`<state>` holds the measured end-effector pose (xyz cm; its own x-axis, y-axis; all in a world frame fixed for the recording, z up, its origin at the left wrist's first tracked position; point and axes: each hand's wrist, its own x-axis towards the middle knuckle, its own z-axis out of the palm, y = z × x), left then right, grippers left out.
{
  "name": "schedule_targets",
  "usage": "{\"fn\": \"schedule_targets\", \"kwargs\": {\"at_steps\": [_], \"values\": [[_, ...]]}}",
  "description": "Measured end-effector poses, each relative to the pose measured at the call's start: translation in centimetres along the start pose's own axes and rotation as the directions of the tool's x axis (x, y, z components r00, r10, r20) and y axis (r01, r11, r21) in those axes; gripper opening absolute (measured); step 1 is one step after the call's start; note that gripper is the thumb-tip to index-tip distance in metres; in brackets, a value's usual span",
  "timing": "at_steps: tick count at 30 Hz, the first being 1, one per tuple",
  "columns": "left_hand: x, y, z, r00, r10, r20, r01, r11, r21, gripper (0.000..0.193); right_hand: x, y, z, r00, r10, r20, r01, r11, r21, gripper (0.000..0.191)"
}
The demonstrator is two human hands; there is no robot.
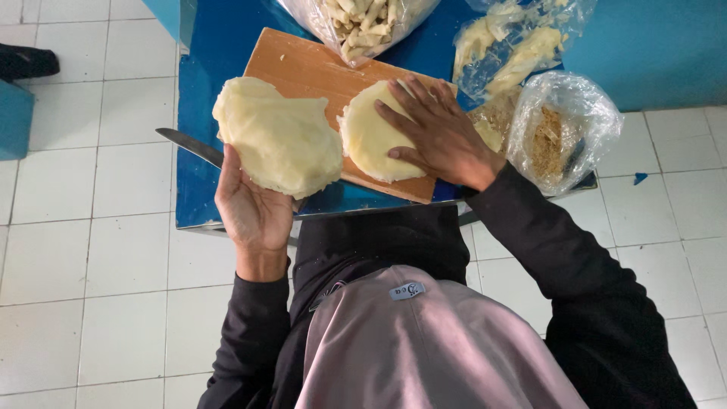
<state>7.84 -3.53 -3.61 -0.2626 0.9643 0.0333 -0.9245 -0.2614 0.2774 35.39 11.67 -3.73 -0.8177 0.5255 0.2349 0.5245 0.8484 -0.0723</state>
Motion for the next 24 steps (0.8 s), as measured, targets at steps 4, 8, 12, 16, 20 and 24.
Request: {"fn": "schedule_targets", "kwargs": {"at_steps": [4,8,12,16,20,24], "values": [[-0.3,-0.2,0.7,1.0,0.002,0.008,-0.002,1.0,0.009,0.049,0.7,0.4,-0.4,0.999,-0.01,0.046,0.013,0.996,-0.084,0.072],[-0.3,-1.4,0.7,0.998,0.057,0.0,-0.057,0.998,-0.004,0.048,1.9,-2.6,-2.9,0.978,0.009,-0.207,-0.001,0.999,0.043,0.066],[0.0,-3.5,0.7,0.995,0.094,0.023,-0.094,0.996,0.009,0.047,3.4,-9.6,-4.0,0.921,-0.009,-0.389,0.196,0.873,0.446,0.055],[-0.4,-5.1,1.0,0.987,0.152,0.045,-0.156,0.981,0.119,0.049,5.8,-13.5,-3.2,0.847,0.105,-0.521,0.178,0.867,0.465,0.037],[-0.7,-5.6,1.4,0.974,0.218,0.069,-0.228,0.946,0.231,0.05,6.5,-13.1,-1.8,0.815,0.198,-0.544,0.122,0.859,0.496,0.013],[-0.8,-4.5,1.8,0.974,0.22,0.048,-0.225,0.941,0.255,0.052,6.3,-10.2,-0.5,0.873,0.48,0.085,-0.035,-0.112,0.993,0.018]]}}
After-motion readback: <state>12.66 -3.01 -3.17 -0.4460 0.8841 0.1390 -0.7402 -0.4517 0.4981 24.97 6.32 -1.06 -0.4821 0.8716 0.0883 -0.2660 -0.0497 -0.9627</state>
